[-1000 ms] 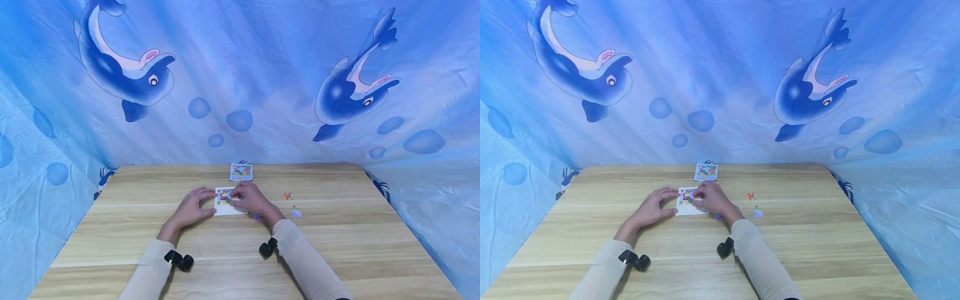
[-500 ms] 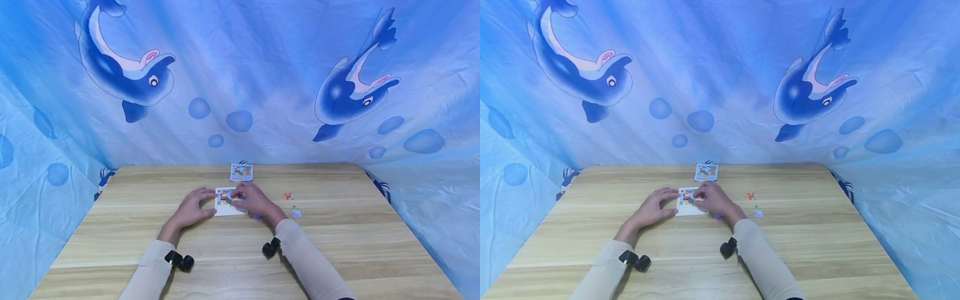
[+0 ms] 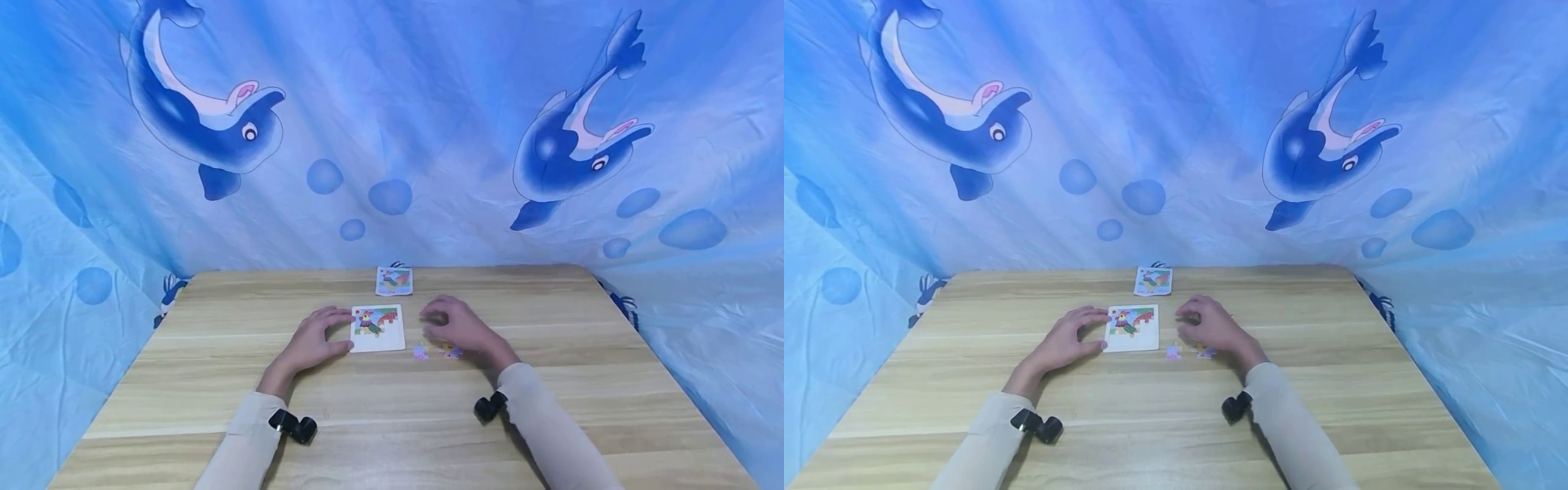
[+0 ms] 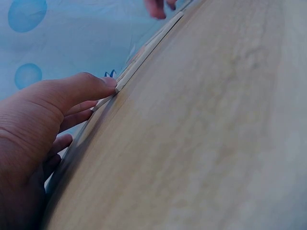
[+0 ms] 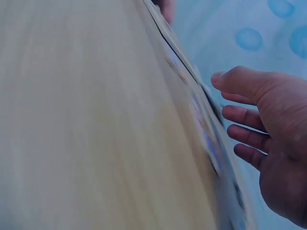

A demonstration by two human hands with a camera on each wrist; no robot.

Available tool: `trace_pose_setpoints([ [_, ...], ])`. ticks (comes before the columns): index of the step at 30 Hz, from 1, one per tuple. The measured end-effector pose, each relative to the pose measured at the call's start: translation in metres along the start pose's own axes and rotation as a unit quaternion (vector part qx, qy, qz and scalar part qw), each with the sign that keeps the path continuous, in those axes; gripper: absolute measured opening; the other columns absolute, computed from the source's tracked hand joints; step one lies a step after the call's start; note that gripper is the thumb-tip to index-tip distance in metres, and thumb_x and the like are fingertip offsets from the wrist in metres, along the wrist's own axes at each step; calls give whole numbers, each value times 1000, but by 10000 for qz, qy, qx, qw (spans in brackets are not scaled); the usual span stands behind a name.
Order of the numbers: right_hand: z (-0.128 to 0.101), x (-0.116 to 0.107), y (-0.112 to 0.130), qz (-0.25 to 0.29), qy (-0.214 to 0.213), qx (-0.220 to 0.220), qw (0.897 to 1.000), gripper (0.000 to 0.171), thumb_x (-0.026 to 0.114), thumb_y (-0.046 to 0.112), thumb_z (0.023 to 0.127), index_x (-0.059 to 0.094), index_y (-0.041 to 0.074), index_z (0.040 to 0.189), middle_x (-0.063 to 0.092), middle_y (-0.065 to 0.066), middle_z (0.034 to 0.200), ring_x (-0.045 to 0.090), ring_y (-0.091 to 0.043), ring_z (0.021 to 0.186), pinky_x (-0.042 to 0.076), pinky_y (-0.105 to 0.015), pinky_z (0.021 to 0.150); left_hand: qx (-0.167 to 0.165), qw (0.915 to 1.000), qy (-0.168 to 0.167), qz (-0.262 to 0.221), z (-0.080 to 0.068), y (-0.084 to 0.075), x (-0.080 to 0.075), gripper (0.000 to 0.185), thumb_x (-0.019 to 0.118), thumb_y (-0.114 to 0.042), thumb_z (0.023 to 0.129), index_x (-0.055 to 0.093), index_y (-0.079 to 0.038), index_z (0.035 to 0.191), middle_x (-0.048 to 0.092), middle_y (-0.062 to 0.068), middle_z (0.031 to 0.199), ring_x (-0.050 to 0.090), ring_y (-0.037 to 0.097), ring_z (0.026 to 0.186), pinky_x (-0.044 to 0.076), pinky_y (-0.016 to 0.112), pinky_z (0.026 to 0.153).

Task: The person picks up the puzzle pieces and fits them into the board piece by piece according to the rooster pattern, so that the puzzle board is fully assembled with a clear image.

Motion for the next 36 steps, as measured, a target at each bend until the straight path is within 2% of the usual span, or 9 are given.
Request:
trace_pose_setpoints([
  [8,-29,-47,-37,-49,-280,446,9986,29,72,25,87,69,15,114,63,1,114,62,-20,103,55,-39,86,-22,10000,9,-18,1,3,1,54,73,-41,82,59,-27,132,49,-7,146,29,29,146,18,64,115],
  [12,-39,-58,-51,-98,-380,581,9975,26,72,24,87,70,15,111,64,0,113,60,-20,107,52,-42,91,-63,10000,14,-25,-1,5,2,54,73,-41,82,59,-27,132,49,-6,146,28,29,146,18,64,115],
  [19,-49,-63,-69,-54,-353,666,9971,24,73,21,85,71,17,109,64,1,112,58,-21,108,48,-44,97,-60,10000,-2,-30,-2,4,2,54,73,-40,81,59,-26,132,49,-6,146,29,29,146,18,63,115],
  [36,-52,-64,-82,95,-277,737,9969,21,71,24,88,71,19,108,60,0,118,54,-25,117,46,-49,101,-24,10000,18,-50,1,1,0,54,73,-40,81,59,-27,132,49,-6,146,29,30,145,18,63,115],
])
Point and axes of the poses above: each hand's wrist, its own z-axis towards the middle knuckle, its own x-axis out of the palm, y = z × x, the point moved 9 cm from there along z, towards the middle knuckle
